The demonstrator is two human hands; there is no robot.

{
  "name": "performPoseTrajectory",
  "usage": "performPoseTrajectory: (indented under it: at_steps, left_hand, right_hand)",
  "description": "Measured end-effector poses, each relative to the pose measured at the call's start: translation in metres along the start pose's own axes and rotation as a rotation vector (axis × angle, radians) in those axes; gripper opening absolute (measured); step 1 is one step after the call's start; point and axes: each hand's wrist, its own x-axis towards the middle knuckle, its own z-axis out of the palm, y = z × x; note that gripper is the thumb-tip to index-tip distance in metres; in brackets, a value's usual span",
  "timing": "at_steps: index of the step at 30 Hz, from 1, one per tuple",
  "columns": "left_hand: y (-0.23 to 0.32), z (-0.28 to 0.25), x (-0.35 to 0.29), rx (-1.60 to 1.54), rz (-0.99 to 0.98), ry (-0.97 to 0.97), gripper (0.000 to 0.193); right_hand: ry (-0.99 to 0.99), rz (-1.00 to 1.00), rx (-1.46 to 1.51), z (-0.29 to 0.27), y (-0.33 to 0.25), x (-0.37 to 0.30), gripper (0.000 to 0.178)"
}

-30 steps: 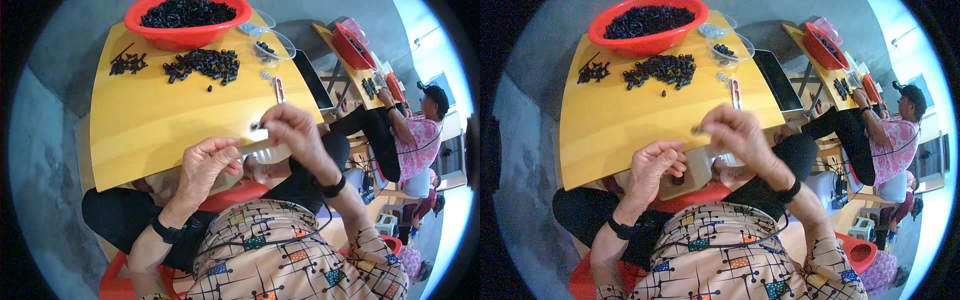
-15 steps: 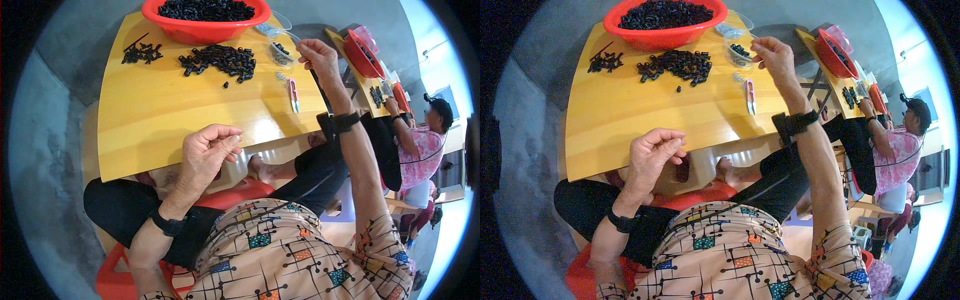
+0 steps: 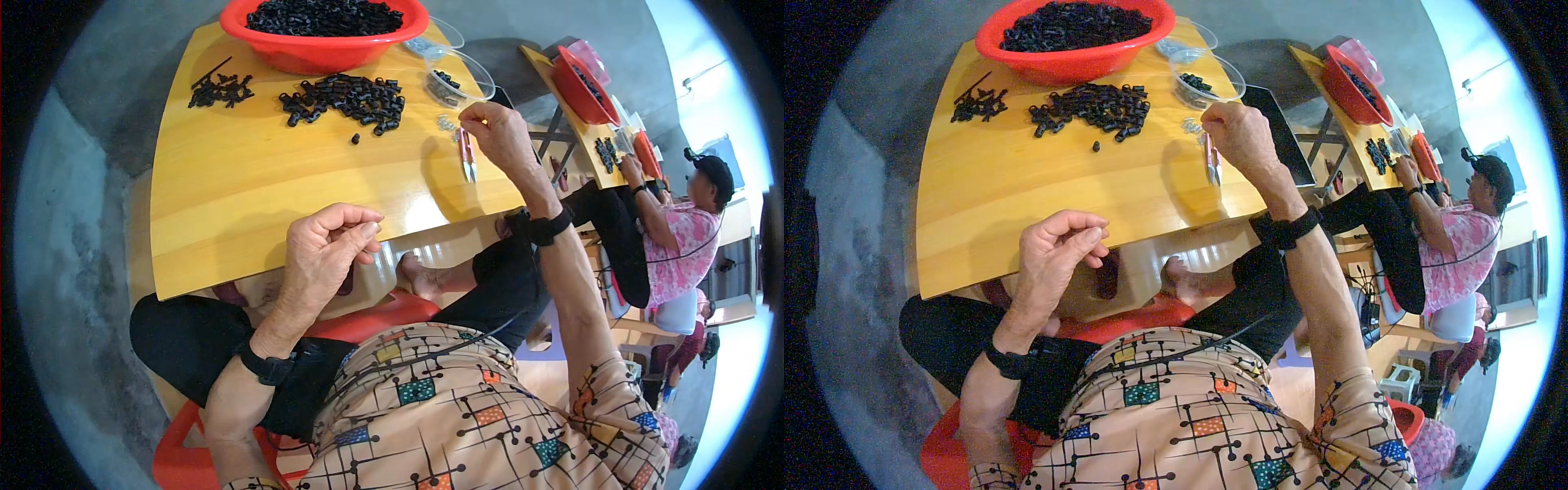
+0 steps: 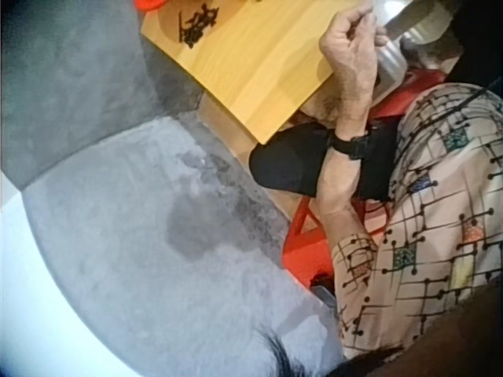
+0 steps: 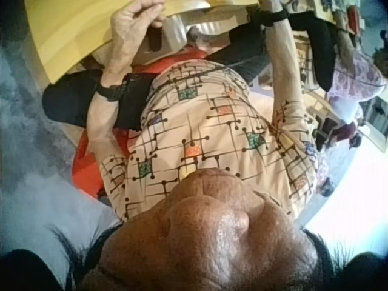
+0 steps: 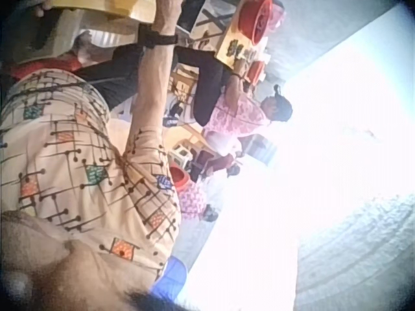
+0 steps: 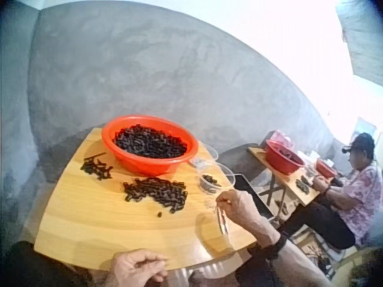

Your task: The person assembles plastic components by hand, picking up a black housing and a small spring, inserting the spring into the housing, and then pressing a black cap into the assembly to join the pieces together.

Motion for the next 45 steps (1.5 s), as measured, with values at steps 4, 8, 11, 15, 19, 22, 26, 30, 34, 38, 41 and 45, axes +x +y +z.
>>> performPoseTrajectory:
  at_steps: [4,8,11,15,19,22,26,30,34,38,41,45]
  left_hand:
    - [-0.002,-0.001,0.000,0.018,0.004,-0.006,0.012]
    - [-0.004,-0.001,0.002,0.035,0.000,-0.011,0.012]
    - [-0.005,-0.002,0.001,0.029,-0.006,-0.009,0.012]
    - [-0.003,-0.002,-0.001,0.034,-0.002,-0.013,0.011]
    - [-0.004,-0.002,-0.001,0.039,0.009,-0.016,0.011]
    - [-0.006,-0.002,0.000,0.039,0.007,-0.015,0.011]
    - [-0.005,-0.001,0.000,0.036,-0.008,-0.016,0.011]
    - [-0.004,-0.002,-0.001,0.022,-0.012,-0.018,0.011]
    - [-0.004,-0.002,0.000,0.032,-0.004,-0.019,0.011]
    - [-0.006,-0.003,0.003,0.022,-0.001,-0.032,0.011]
    - [-0.007,-0.002,0.005,0.019,-0.009,-0.023,0.011]
    - [-0.006,-0.002,0.007,0.040,-0.010,-0.019,0.011]
  right_hand:
    - [-0.053,-0.094,-0.163,0.009,0.002,0.000,0.014]
    - [-0.134,-0.077,-0.236,0.020,-0.002,0.003,0.014]
    - [-0.137,-0.129,-0.249,0.027,-0.003,0.003,0.014]
    - [-0.192,-0.141,-0.151,0.024,-0.007,-0.004,0.013]
    - [-0.081,-0.065,-0.026,0.015,-0.007,-0.004,0.015]
    - [-0.091,-0.022,-0.055,0.014,-0.006,0.001,0.016]
    - [-0.156,-0.101,-0.246,0.025,-0.001,-0.003,0.015]
    - [-0.138,-0.115,-0.173,0.024,-0.007,-0.009,0.015]
    - [-0.091,-0.011,0.093,0.012,-0.011,-0.014,0.014]
    - [-0.017,0.087,0.106,0.006,-0.008,-0.016,0.014]
    - [-0.031,0.052,0.147,0.010,-0.002,-0.023,0.015]
    - [-0.011,0.043,0.130,0.018,-0.010,-0.025,0.016]
